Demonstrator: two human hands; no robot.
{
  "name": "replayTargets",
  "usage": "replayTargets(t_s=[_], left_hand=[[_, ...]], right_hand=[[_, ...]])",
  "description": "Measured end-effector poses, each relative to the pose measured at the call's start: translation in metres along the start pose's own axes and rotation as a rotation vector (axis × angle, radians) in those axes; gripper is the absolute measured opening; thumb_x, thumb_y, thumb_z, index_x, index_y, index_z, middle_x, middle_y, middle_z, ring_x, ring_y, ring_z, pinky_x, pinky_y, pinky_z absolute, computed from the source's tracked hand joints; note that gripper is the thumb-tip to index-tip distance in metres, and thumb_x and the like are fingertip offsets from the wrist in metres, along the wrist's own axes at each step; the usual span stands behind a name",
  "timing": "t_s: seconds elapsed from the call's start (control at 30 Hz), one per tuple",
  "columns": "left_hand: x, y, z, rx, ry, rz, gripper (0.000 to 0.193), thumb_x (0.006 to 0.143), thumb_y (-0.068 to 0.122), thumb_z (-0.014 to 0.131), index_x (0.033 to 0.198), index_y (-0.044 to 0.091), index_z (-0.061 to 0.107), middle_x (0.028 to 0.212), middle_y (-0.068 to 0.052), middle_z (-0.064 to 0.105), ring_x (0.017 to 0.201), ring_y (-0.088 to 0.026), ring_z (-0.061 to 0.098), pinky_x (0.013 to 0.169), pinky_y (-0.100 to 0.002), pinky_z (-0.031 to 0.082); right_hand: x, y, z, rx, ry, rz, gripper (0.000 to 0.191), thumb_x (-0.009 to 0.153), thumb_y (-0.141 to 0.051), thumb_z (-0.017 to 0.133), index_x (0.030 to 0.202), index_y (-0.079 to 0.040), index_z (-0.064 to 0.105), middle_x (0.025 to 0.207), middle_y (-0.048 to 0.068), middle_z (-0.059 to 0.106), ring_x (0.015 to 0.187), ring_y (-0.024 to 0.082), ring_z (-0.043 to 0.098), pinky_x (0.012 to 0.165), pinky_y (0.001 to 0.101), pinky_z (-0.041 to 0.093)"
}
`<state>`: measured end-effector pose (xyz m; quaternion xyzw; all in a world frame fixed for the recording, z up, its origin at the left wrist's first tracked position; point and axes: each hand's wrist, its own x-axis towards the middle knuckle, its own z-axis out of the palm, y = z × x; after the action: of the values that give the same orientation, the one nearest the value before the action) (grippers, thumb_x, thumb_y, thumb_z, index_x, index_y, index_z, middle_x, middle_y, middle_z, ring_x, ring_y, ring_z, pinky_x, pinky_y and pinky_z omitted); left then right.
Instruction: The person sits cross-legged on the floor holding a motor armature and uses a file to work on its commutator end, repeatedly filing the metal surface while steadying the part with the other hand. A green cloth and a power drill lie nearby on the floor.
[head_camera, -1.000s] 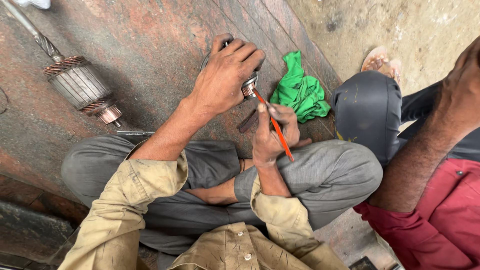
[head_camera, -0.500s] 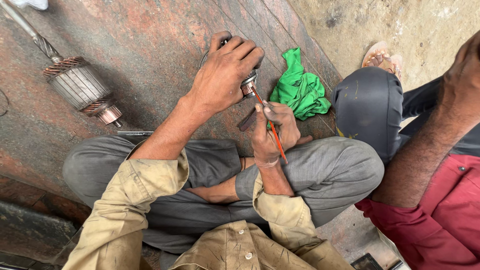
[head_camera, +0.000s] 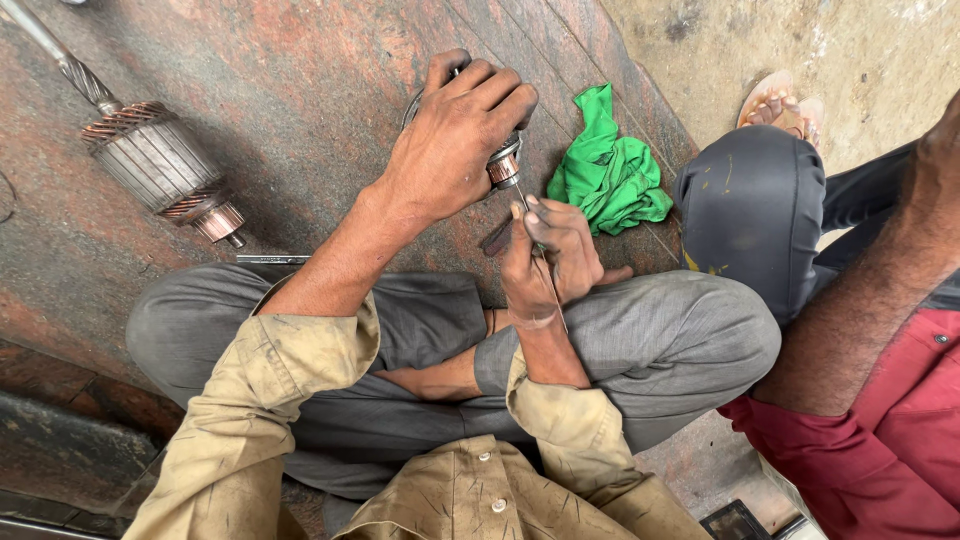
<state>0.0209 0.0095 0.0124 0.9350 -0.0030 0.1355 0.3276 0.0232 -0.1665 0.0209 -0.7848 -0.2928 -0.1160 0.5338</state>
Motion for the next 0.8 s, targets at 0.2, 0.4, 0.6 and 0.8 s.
replayTargets(t_s=[0.2, 0.4, 0.6, 0.8], left_hand=[[0.002, 0.002, -0.003, -0.027, 0.028, 0.017, 0.053, 0.072, 0.005, 0.078, 0.12, 0.002, 0.058, 0.114, -0.01, 0.062, 0.114, -0.032, 0.058, 0.109, -0.051, 0.035], [0.003, 0.002, -0.004, -0.022, 0.013, 0.016, 0.051, 0.072, 0.005, 0.076, 0.121, 0.002, 0.059, 0.113, -0.01, 0.062, 0.113, -0.032, 0.058, 0.108, -0.051, 0.035], [0.002, 0.001, -0.004, -0.003, 0.023, 0.034, 0.053, 0.073, 0.002, 0.074, 0.124, 0.002, 0.06, 0.115, -0.009, 0.062, 0.114, -0.031, 0.058, 0.109, -0.051, 0.035], [0.003, 0.003, -0.005, -0.036, 0.023, 0.016, 0.056, 0.066, 0.009, 0.077, 0.119, 0.001, 0.059, 0.113, -0.011, 0.062, 0.111, -0.033, 0.057, 0.108, -0.052, 0.035]], right_hand=[[0.008, 0.006, 0.008, -0.02, 0.051, 0.085, 0.024, 0.091, 0.008, 0.08, 0.09, 0.001, 0.056, 0.088, 0.014, 0.066, 0.084, 0.028, 0.073, 0.076, 0.0368, 0.06], [0.004, 0.003, -0.006, -0.005, -0.045, 0.046, 0.023, 0.091, 0.008, 0.079, 0.09, 0.001, 0.056, 0.089, 0.015, 0.067, 0.085, 0.03, 0.072, 0.075, 0.0369, 0.059], [0.009, -0.002, -0.009, 0.0, -0.056, -0.016, 0.022, 0.091, 0.008, 0.08, 0.09, 0.001, 0.059, 0.087, 0.015, 0.067, 0.083, 0.03, 0.071, 0.074, 0.0366, 0.059], [0.016, -0.006, 0.01, 0.005, 0.049, 0.165, 0.025, 0.092, 0.004, 0.08, 0.091, 0.0, 0.055, 0.087, 0.012, 0.068, 0.08, 0.023, 0.07, 0.071, 0.0309, 0.056]])
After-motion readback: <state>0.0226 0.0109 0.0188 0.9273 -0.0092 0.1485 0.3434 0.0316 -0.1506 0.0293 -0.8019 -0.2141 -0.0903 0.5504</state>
